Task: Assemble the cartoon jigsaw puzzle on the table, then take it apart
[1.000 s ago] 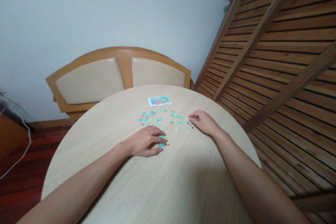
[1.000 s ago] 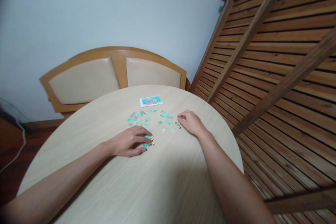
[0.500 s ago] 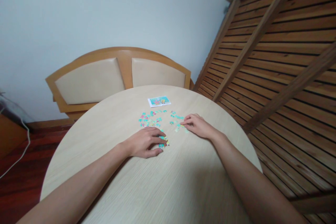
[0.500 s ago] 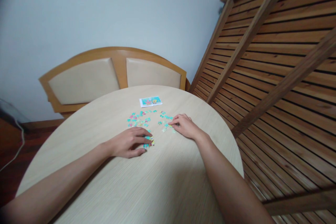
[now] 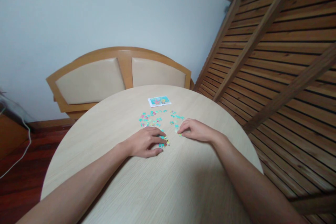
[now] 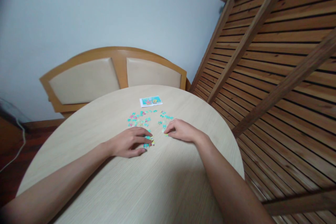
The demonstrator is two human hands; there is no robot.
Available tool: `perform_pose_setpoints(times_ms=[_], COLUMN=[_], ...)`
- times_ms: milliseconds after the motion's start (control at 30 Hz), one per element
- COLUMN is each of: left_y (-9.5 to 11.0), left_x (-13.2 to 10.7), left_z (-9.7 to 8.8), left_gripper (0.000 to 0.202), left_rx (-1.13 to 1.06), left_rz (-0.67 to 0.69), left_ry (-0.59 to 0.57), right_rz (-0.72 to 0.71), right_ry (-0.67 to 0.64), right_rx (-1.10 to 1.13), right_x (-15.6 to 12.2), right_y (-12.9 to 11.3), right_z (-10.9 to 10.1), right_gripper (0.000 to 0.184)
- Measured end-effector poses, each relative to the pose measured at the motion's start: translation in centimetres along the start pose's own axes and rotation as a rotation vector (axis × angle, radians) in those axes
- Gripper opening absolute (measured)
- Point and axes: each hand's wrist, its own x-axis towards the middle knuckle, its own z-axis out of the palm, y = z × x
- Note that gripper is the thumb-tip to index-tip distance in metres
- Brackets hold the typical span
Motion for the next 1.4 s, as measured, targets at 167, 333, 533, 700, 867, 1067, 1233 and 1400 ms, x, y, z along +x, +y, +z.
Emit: perform_pose_setpoints(times_ms=[167, 333, 533, 700, 867, 1067, 1233, 1400], left_y=[-0.1, -0.2, -0.1, -0.1, -0.1, -0.1, -0.1, -0.2], left_x=[-0.1, -0.2, -0.2, -0.2, -0.3, -0.3, -0.3, -0.3], left_z=[0.1, 0.1, 0.0, 0.0, 0.0, -0.1, 0.0, 0.1], left_gripper=[0.034, 0.034, 0.035, 0.036, 0.036, 0.036, 0.036, 0.036], left_rx=[0.012, 0.019, 0.015, 0.01, 0.012, 0.008, 0.012, 0.008], left_rz=[-0.014, -0.013, -0.007, -0.009, -0.015, -0.009, -0.011, -0.012], left_ry=[-0.008, -0.001, -0.003, -0.011, -0.003, -0.001, -0.005, -0.002], right_rz=[0.047, 0.055, 0.056, 0.015, 0.06, 0.017, -0.023, -0.031], right_ry=[-0.038, 0.004, 0.03, 0.014, 0.064, 0.033, -0.012, 0.005], right_rx=[0.064, -0.031, -0.104, -0.1, -0.152, -0.131, -0.116, -0.107], right_x=[0.3, 0.4, 0.8, 1.2, 1.1, 1.1, 1.1, 1.1], right_y=[-1.8, -2.7, -2.7, -3.0, -2.5, -2.3, -2.5, -2.3], right_z=[0.5, 0.4, 1.2, 1.8, 1.8, 1.6, 1.6, 1.6], right_gripper=[0.025, 0.014, 0.018, 0.012, 0.018, 0.013, 0.016, 0.021])
